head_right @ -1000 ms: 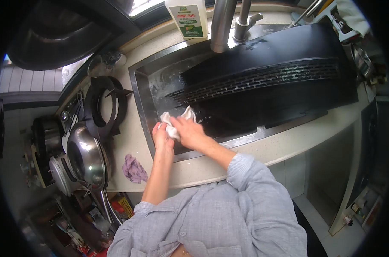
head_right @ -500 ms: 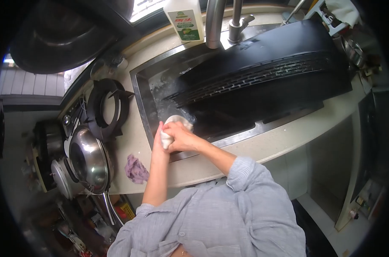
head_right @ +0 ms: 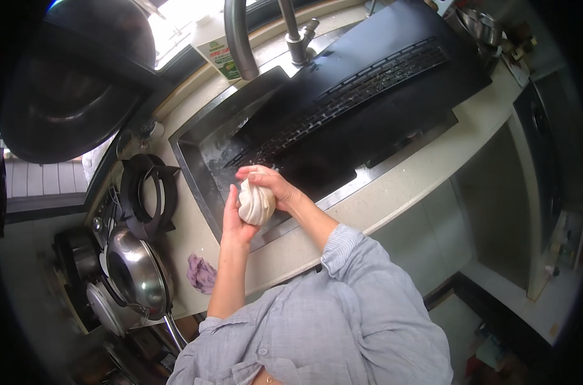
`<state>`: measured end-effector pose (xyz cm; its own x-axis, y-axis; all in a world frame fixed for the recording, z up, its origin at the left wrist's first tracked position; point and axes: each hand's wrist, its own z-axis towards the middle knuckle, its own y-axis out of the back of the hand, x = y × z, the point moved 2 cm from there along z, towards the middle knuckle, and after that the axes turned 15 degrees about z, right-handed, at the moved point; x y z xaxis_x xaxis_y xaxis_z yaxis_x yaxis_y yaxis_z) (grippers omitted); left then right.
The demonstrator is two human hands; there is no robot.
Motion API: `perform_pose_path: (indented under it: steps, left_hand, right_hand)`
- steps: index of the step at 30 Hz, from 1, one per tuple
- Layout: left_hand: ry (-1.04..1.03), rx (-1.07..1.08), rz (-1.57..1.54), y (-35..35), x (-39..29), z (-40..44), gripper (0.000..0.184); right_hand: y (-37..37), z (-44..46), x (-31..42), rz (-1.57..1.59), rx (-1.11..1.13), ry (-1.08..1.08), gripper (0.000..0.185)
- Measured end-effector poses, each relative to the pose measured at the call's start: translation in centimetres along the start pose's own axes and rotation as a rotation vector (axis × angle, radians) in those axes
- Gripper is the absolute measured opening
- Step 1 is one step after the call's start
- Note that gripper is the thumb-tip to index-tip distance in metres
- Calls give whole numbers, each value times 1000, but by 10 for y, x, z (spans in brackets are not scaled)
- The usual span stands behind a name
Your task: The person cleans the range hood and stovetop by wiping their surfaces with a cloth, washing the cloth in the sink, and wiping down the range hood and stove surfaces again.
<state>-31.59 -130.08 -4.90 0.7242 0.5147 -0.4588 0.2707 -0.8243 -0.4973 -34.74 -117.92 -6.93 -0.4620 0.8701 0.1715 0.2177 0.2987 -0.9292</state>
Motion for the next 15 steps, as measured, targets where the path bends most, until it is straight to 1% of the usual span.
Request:
perform_pose_path:
  steps: [1, 2, 5, 6, 9, 10, 11, 13, 14, 15]
  left_hand:
    - [-15, -16, 36, -4, 1, 2, 63]
    - [19, -40, 37, -5, 2, 1, 70]
    - [50, 47, 46, -12, 9, -10, 63]
    - [74, 133, -15, -17, 8, -15, 51]
    - [-71, -147, -36, 10, 13, 23, 45]
    - [-188, -236, -16, 14, 10, 30, 31]
    - [-341, -350, 117, 18, 10, 32, 27]
    - [-640, -573, 392, -8, 4, 10, 19]
    - [-663, -668, 526, -27, -4, -6, 10]
    - [-828, -715, 694, -27, -4, -8, 8]
  right_hand:
    - [0, 3, 1, -44, 8, 4, 36]
    - [0, 4, 0, -89, 17, 5, 31]
    - [-7, 6, -1, -185, -82, 189, 18]
    - [-10, 6, -2, -242, -144, 236, 18]
    - [1, 10, -19, -343, -242, 450, 17]
    - [1, 10, -25, -308, -277, 497, 17]
    - [1, 10, -30, -207, -317, 506, 16]
    - [2, 10, -40, -4, -401, 525, 14]
    - [6, 12, -44, 36, -413, 505, 16]
    - [12, 17, -47, 107, -383, 443, 16]
